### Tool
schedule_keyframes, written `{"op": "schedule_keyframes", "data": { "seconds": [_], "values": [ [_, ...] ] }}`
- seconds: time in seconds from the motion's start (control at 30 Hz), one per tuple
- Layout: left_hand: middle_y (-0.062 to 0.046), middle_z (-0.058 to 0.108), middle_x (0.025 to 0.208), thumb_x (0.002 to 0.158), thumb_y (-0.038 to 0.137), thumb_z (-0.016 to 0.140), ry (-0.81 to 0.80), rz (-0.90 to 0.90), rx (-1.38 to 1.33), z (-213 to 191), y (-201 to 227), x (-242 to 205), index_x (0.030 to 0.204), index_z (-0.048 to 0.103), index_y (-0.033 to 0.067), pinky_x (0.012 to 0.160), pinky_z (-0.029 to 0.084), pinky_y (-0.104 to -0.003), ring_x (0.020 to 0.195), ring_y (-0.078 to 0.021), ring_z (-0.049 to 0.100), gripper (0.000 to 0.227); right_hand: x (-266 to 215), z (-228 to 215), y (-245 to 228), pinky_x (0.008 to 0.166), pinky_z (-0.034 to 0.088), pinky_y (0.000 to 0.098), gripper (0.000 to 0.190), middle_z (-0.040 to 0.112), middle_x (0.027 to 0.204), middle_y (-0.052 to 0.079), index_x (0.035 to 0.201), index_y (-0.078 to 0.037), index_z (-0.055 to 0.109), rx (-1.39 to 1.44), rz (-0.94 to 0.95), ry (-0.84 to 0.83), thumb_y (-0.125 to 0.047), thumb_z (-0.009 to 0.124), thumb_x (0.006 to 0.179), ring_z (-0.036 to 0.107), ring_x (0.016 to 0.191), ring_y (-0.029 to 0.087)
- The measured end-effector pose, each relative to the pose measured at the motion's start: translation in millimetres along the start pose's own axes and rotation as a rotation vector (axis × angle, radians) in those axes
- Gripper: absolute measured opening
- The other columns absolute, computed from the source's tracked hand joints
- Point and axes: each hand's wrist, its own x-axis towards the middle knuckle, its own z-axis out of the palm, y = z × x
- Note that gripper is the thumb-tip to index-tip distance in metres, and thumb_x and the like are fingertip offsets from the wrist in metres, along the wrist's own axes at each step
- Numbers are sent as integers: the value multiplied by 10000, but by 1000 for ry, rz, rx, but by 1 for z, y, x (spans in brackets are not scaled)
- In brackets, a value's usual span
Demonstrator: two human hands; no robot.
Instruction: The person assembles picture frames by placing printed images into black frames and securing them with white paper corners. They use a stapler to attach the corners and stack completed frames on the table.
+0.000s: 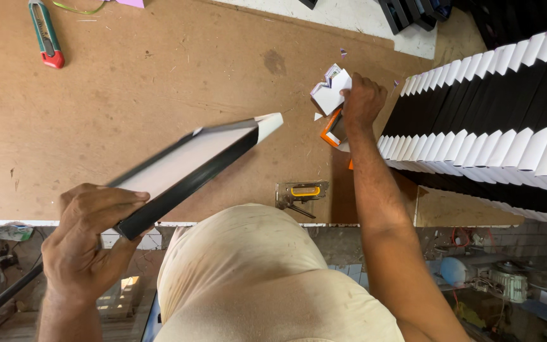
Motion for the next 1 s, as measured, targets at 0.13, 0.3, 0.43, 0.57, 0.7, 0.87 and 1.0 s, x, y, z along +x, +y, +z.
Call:
{"op": "schedule_keyframes", "data": {
  "seconds": [0.13, 0.3, 0.43, 0.57, 0.7, 0.87, 1.0],
  "values": [
    [-48, 735, 1182, 942, 163, 796, 44, -22, -42, 8, 32, 32, 1087, 655, 70, 818, 603, -258, 1088, -121, 712, 223, -14, -20, 7, 679, 529, 358, 341, 767, 924, 132, 1127, -5, 753, 644, 332, -198, -70, 867, 813, 705, 782, 211],
    [-85, 756, 1166, 880, 170, 792, -115, 20, -71, 19, 44, 57, 1109, 703, 67, 858, 603, -308, 1076, -178, 713, 266, -65, -37, -14, 654, 604, 233, 271, 799, 926, 87, 1134, -29, 753, 1144, 595, -342, -48, 792, 866, 761, 772, 114],
    [-95, 718, 1173, 878, 194, 816, -111, 58, -128, 30, 44, 64, 1183, 712, 70, 846, 624, -292, 1084, -191, 710, 345, -95, -48, -44, 687, 596, 307, 146, 787, 968, 115, 1018, -8, 773, 712, 420, -289, -94, 792, 902, 749, 820, 186],
    [-94, 676, 1111, 855, 211, 861, -62, 98, -135, 33, 40, 64, 1210, 737, 83, 757, 610, -270, 967, -146, 688, 397, -105, -73, -56, 804, 570, 355, 145, 783, 1065, 152, 997, -28, 800, 468, 157, -41, -125, 818, 891, 724, 942, 236],
    [-68, 684, 1037, 826, 232, 892, -46, 129, -100, 33, 32, 65, 1213, 744, 91, 714, 582, -264, 914, -139, 677, 438, -104, -100, -57, 823, 570, 293, 147, 792, 1051, 84, 1065, -28, 746, 882, 397, -162, -133, 728, 964, 742, 932, 150],
    [-55, 700, 949, 804, 255, 909, -25, 194, -134, 36, 27, 65, 1178, 761, 87, 626, 528, -259, 801, -119, 642, 436, -106, -92, -62, 730, 568, 301, 168, 772, 939, 73, 1035, -29, 725, 786, 452, -158, -170, 736, 944, 735, 835, 163],
    [-44, 725, 959, 819, 285, 881, -52, 222, -120, 35, 31, 61, 1193, 753, 98, 680, 542, -300, 816, -139, 654, 437, -99, -56, -81, 804, 550, 420, 376, 743, 964, 129, 1035, 2, 697, 465, 395, -396, -320, 844, 909, 710, 885, 281]
  ]
}}
